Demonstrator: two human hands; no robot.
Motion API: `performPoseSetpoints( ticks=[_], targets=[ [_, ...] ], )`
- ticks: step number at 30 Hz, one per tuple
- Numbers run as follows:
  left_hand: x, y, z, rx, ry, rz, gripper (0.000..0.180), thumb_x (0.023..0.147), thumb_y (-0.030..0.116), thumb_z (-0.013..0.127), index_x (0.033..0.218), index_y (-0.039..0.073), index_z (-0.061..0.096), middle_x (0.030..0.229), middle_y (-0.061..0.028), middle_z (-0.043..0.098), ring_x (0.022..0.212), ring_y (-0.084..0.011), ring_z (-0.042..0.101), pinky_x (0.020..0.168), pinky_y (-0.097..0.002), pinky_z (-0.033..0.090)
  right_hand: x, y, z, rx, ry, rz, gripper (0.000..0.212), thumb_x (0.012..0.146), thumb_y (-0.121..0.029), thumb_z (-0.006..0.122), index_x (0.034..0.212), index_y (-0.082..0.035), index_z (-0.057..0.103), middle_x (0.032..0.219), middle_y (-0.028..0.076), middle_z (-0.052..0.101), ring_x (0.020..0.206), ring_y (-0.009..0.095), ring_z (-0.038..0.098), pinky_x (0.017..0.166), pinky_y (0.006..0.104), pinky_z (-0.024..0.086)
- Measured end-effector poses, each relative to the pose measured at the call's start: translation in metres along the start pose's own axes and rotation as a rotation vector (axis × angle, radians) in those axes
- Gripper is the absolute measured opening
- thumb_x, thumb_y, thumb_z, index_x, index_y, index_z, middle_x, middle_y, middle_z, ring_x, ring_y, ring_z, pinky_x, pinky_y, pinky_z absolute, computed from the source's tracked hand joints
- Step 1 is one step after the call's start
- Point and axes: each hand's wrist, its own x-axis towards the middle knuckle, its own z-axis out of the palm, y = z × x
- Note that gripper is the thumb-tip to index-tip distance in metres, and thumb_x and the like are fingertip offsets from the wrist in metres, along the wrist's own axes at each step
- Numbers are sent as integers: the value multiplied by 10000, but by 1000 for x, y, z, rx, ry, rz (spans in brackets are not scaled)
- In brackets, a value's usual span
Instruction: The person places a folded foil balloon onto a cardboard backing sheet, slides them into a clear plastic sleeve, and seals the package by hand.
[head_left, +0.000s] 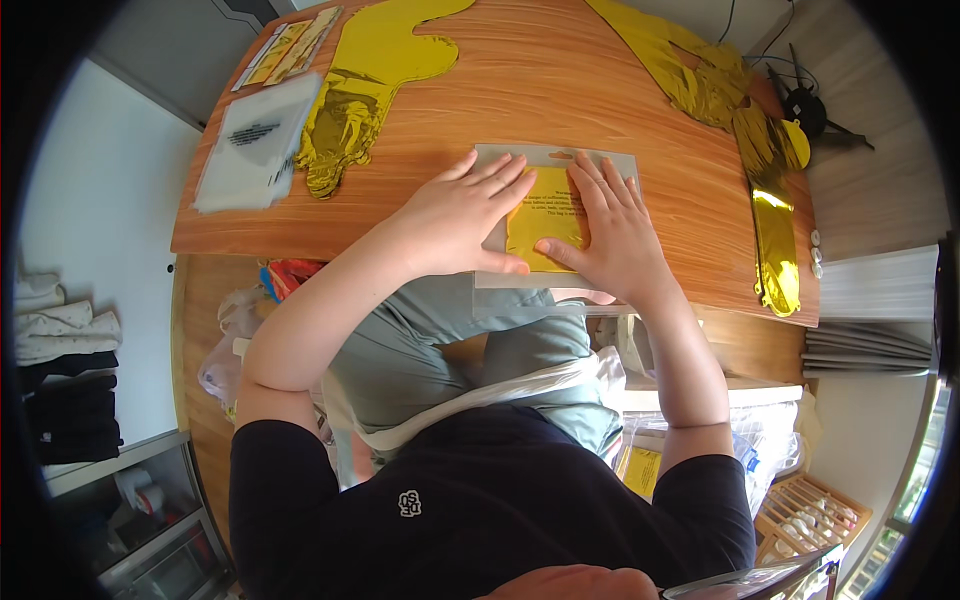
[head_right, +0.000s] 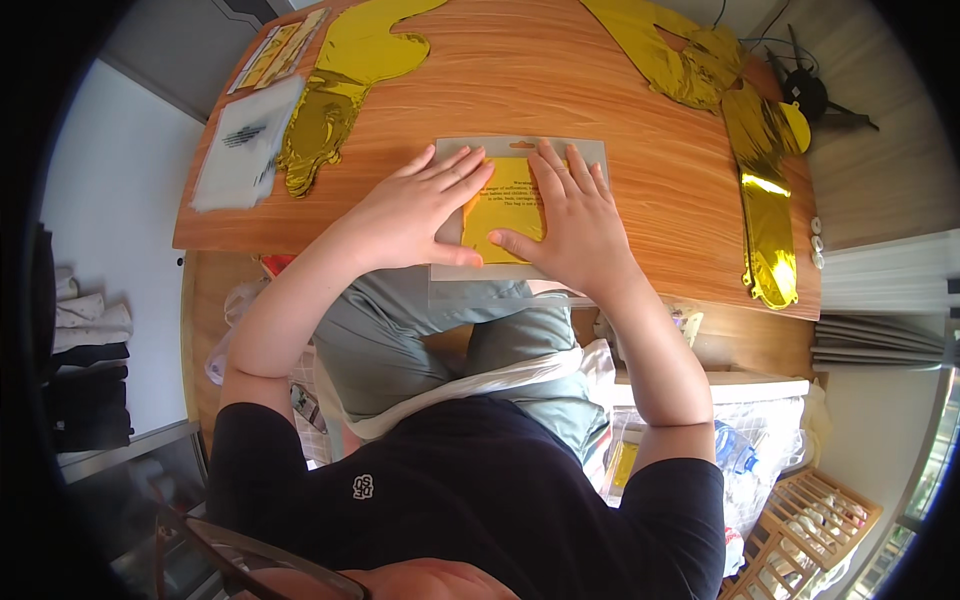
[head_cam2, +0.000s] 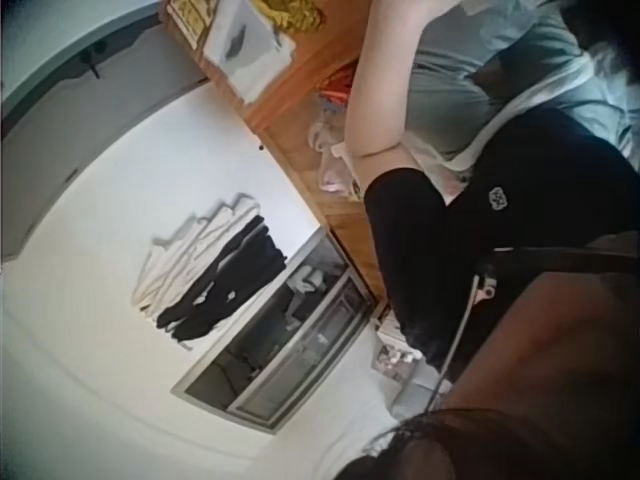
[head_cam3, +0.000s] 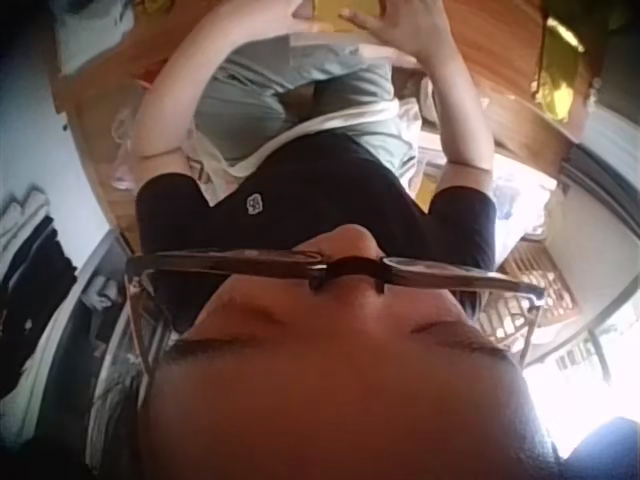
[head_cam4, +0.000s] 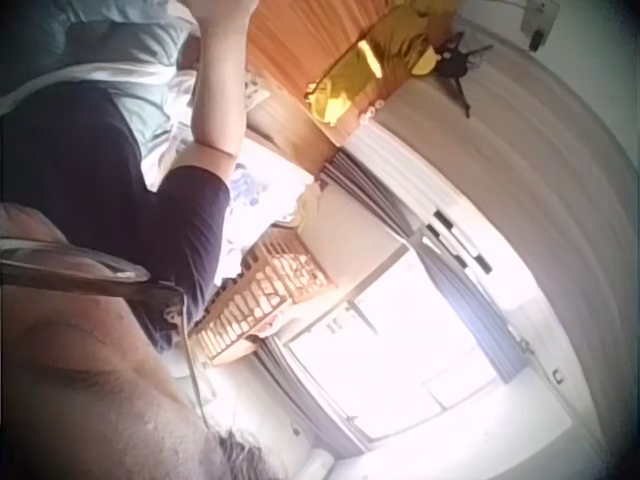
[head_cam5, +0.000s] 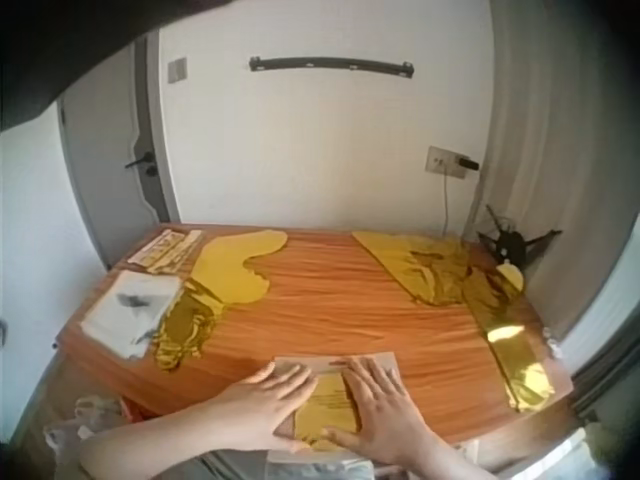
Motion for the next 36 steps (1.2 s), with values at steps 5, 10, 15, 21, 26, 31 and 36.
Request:
performPoseSetpoints(
  ticks=[5,10,15,21,26,31,36],
  targets=[
    [0,-1,-5,-126,-2,-30,1252,741,665,771,1600,-4,154,1619,-227,315,1520,-313,289,1268,-518,151,0,16,-1,301,15,77,797,955,-531,601,1553,-62,362,1584,177,400,1513,353,301,1246,499,179],
    [5,-3,-4,-419,47,-60,1433,640,560,891,1617,25,-11,1613,-218,333,1517,-334,287,1275,-516,137,-6,9,-18,1089,224,199,545,1012,-298,601,1455,-11,467,1384,221,549,1313,378,500,1137,440,366],
    [-10,-11,3,-381,81,-55,1454,649,538,894,1609,18,-65,1595,-252,347,1488,-366,339,1264,-525,161,-106,-68,-129,432,423,-377,249,551,-121,749,793,-123,688,918,67,633,835,267,631,732,406,504],
    [0,-10,5,-418,146,-13,1462,627,565,899,1621,45,-39,1610,-220,343,1499,-380,310,1261,-518,176,-159,-51,-138,38,1099,-600,235,999,-292,438,975,-286,672,1156,-69,638,1071,225,553,870,485,386],
    [-2,-11,14,-700,265,49,1468,619,488,942,1633,96,-45,1654,-197,266,1534,-356,250,1262,-486,163,-140,-63,-134,227,1148,-620,277,973,-259,397,1011,-247,672,1250,-96,624,1120,238,524,901,505,385],
    [-4,-23,25,-957,417,131,1298,742,500,877,1648,121,28,1680,-189,208,1554,-335,204,1253,-461,154,-96,-99,-126,512,543,-571,96,752,-170,714,823,-110,695,870,18,632,723,198,566,627,348,440],
    [-9,-22,22,-1047,363,10,1074,909,688,604,1642,88,97,1661,-213,246,1538,-354,247,1244,-487,169,-61,-154,-104,516,-75,-856,185,738,-231,680,873,-116,731,884,11,627,773,184,632,647,329,481]
  ],
)
